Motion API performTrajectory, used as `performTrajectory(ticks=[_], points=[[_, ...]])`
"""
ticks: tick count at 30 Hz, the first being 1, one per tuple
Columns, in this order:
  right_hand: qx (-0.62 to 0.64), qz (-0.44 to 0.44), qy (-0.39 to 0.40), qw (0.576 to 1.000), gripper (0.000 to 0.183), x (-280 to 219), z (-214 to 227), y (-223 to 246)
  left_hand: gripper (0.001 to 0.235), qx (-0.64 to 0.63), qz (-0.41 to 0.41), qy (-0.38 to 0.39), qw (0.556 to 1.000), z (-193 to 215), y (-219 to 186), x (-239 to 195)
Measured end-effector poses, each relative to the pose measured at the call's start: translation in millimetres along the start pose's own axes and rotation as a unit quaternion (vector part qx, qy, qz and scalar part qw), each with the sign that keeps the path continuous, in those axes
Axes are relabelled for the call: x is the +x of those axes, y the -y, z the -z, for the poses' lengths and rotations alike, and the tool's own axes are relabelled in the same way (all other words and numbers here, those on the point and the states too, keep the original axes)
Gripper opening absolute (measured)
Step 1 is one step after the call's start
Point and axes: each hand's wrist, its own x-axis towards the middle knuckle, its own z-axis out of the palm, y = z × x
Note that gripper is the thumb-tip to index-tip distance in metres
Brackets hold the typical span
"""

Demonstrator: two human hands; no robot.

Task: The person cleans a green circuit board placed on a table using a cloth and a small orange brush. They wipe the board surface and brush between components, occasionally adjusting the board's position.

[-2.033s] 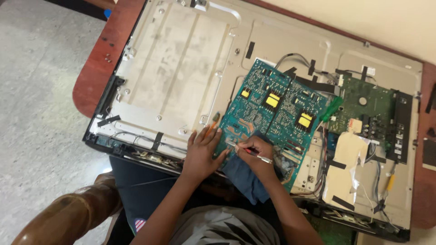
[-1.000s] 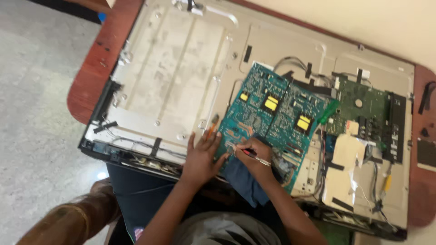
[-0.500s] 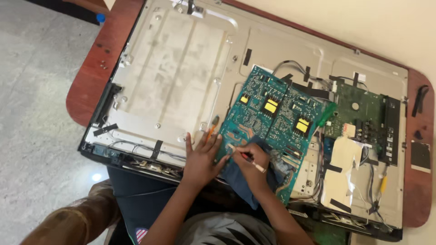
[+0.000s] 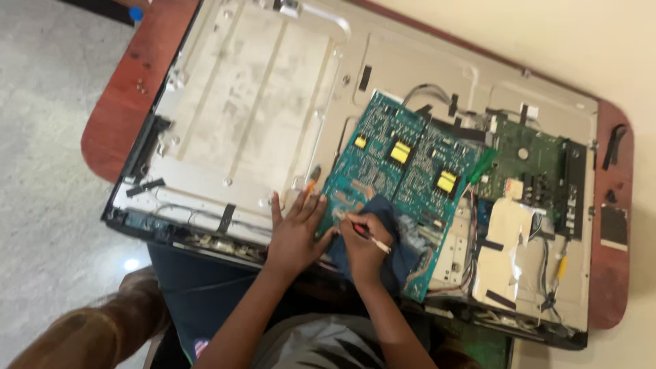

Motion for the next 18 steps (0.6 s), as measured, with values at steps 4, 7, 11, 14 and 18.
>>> performTrajectory(ticks=[4, 7, 11, 14, 18], points=[[0.104, -0.103, 0.021, 0.989, 0.007, -1, -3, -10, 0.067, 0.002, -0.005, -0.006, 1.0, 0, 1, -2], [0.113, -0.116, 0.018, 0.987, 0.008, 9, -7, -13, 0.066, -0.007, -0.002, -0.008, 1.0, -1, 1, 4], [0.125, -0.121, 0.037, 0.984, 0.009, -4, -3, -18, 0.067, 0.0, -0.011, -0.022, 1.0, -4, 1, -6], [0.139, -0.108, 0.038, 0.984, 0.009, 9, -3, -20, 0.069, 0.007, -0.01, -0.019, 1.0, -2, 1, 3], [0.142, -0.138, 0.077, 0.977, 0.006, 3, 8, -32, 0.071, 0.015, 0.003, 0.006, 1.0, -11, 5, -3]])
